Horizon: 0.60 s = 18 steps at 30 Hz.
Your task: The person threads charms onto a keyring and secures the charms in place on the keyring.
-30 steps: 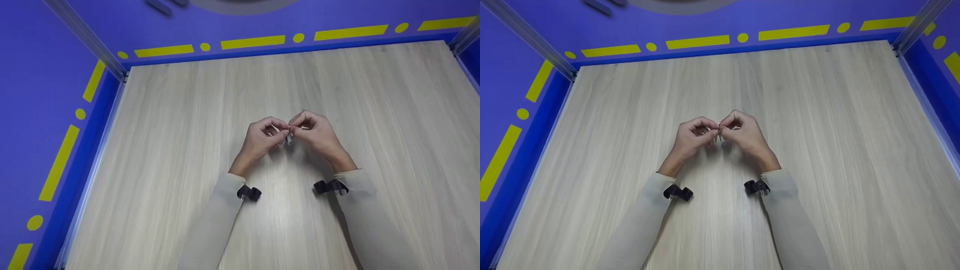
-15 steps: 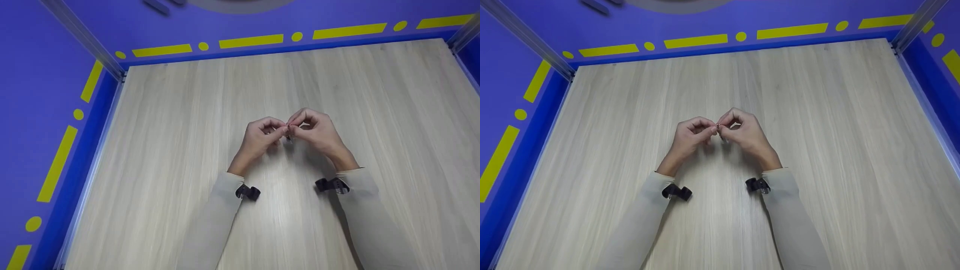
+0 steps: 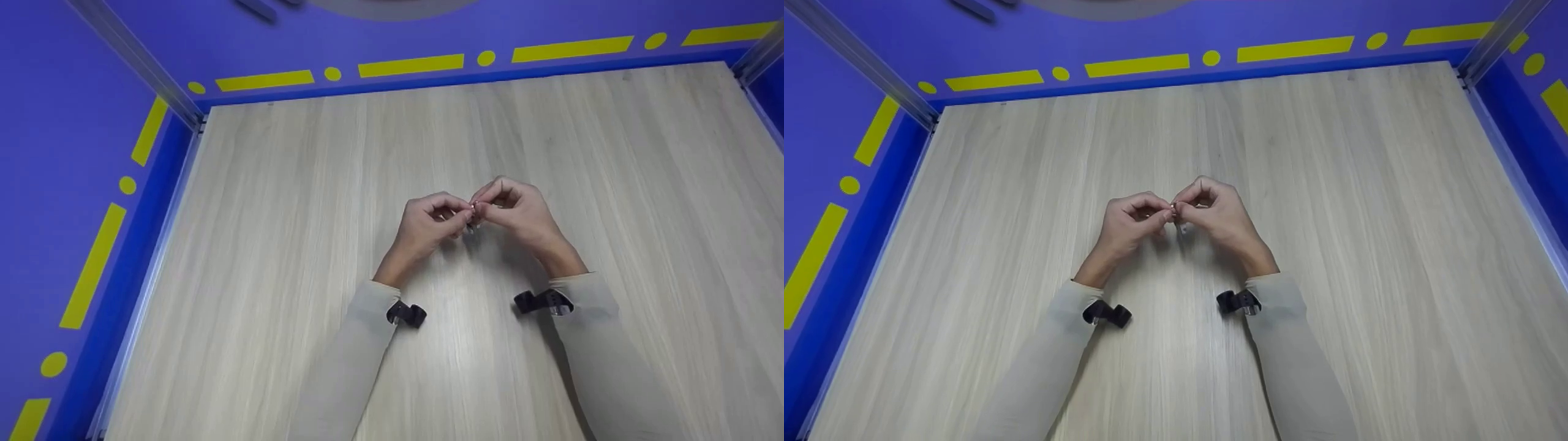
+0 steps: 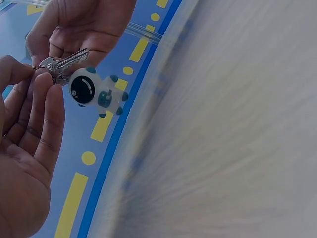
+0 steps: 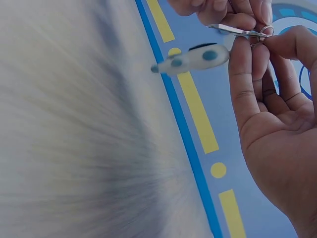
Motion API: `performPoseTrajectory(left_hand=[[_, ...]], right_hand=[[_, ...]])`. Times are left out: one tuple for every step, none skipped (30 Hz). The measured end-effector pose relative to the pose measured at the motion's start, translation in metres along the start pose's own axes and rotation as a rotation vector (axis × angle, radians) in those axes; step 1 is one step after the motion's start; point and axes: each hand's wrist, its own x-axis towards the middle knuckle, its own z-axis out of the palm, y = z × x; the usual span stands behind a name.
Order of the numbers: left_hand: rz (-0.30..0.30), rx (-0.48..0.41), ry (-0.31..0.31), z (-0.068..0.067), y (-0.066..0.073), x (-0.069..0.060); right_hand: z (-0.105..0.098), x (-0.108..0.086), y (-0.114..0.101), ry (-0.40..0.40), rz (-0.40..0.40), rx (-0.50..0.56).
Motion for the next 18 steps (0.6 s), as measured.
performPoseTrajectory(left_hand=[[0.003,0.003,0.000,0.0002,-0.0002,-0.0002],[0.005,0.006,0.000,0.0004,-0.0004,-0.0004],[0.008,0.013,0.003,0.0007,-0.0003,-0.0006],[0.009,0.021,0.005,0.0009,-0.0003,-0.0007],[0.009,0.030,0.010,0.0012,-0.0001,-0.0008],[0.008,0.041,0.015,0.0015,0.0001,-0.0009],[0.007,0.055,0.021,0.0018,0.0001,-0.0009],[0.008,0.068,0.028,0.0020,0.0000,-0.0009],[0.011,0.086,0.034,0.0022,0.0002,-0.0010],[0.015,0.101,0.039,0.0023,0.0003,-0.0011],[0.021,0.119,0.046,0.0025,0.0002,-0.0012],[0.030,0.138,0.053,0.0027,0.0002,-0.0011],[0.040,0.156,0.059,0.0029,-0.0001,-0.0009],[0.056,0.181,0.066,0.0031,0.0000,-0.0008],[0.071,0.208,0.073,0.0033,0.0001,-0.0007],[0.086,0.232,0.079,0.0035,-0.0003,-0.0004],[0.104,0.260,0.084,0.0037,-0.0006,-0.0002],[0.122,0.282,0.087,0.0038,-0.0007,0.0002]], right_hand=[[0.0001,-0.0002,-0.0002,0.001,0.003,-0.002],[0.0002,-0.0004,-0.0005,0.001,0.005,-0.004],[0.0004,-0.0005,-0.0009,0.001,0.006,-0.008],[0.0006,-0.0006,-0.0012,0.001,0.006,-0.013],[0.0007,-0.0007,-0.0011,0.001,0.006,-0.016],[0.0007,-0.0007,-0.0011,0.000,0.006,-0.023],[0.0009,-0.0007,-0.0011,-0.001,0.006,-0.028],[0.0012,-0.0008,-0.0013,-0.003,0.004,-0.032],[0.0014,-0.0009,-0.0014,-0.006,0.003,-0.034],[0.0015,-0.0009,-0.0014,-0.008,0.004,-0.033],[0.0017,-0.0010,-0.0015,-0.009,0.005,-0.033],[0.0020,-0.0009,-0.0019,-0.009,0.004,-0.034],[0.0021,-0.0008,-0.0020,-0.009,0.005,-0.039],[0.0023,-0.0008,-0.0022,-0.006,0.006,-0.042],[0.0024,-0.0007,-0.0025,-0.004,0.006,-0.046],[0.0024,-0.0007,-0.0028,0.000,0.007,-0.052],[0.0024,-0.0007,-0.0035,0.006,0.005,-0.062],[0.0022,-0.0006,-0.0038,0.010,0.005,-0.072]])
